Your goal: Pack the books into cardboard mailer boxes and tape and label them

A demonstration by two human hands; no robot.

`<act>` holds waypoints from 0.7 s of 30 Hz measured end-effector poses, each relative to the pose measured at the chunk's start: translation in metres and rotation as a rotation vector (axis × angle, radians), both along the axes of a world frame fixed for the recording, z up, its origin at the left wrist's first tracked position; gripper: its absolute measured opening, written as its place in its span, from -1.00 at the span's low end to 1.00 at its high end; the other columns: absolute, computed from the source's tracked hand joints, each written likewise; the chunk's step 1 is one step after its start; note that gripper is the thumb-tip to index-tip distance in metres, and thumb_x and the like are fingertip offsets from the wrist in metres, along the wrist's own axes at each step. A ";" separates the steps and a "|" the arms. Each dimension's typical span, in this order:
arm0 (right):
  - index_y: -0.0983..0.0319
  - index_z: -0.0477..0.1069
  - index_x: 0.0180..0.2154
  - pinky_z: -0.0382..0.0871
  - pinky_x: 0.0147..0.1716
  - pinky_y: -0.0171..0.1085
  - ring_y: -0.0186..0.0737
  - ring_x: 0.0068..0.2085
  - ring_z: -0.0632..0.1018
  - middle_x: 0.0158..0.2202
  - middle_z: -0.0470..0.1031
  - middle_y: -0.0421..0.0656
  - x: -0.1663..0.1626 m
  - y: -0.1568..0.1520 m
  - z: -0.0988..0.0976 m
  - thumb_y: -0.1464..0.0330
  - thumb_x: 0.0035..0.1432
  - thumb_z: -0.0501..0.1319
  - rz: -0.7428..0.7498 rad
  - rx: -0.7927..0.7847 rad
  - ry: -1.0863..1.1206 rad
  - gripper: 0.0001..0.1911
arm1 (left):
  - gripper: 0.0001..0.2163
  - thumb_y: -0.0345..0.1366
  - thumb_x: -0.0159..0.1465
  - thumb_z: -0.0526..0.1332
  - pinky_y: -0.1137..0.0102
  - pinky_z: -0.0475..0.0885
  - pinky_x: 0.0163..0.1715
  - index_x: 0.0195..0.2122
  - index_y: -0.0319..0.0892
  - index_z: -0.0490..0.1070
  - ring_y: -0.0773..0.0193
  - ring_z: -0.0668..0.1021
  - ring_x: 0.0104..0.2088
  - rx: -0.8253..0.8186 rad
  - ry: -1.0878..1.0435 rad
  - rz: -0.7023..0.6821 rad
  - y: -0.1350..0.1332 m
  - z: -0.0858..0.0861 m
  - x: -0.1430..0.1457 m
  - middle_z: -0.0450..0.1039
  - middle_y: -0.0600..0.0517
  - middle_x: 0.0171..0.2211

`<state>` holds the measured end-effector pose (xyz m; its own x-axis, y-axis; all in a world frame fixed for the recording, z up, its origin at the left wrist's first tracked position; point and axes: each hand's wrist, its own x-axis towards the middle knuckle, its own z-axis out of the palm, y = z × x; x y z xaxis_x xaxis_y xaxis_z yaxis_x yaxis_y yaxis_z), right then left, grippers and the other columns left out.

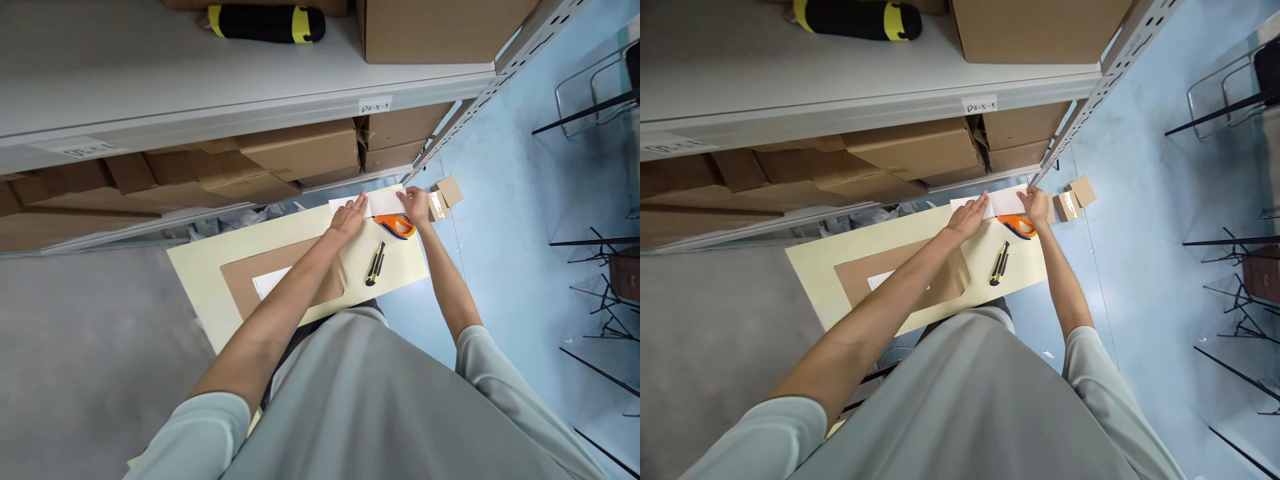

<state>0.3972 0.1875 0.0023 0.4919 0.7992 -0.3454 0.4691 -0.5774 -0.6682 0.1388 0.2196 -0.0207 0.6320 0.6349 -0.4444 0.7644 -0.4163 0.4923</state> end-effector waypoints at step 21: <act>0.26 0.54 -0.21 0.52 -0.20 -0.14 -0.11 -0.26 0.58 -0.32 0.61 -0.08 0.046 -0.036 0.026 -0.14 0.44 0.29 -0.363 0.156 0.019 -0.44 | -0.29 -0.42 0.48 0.10 -0.18 0.57 0.32 0.67 -0.13 0.20 -0.24 0.29 0.56 -0.009 0.095 0.023 0.002 0.018 0.014 -0.03 -0.09 0.74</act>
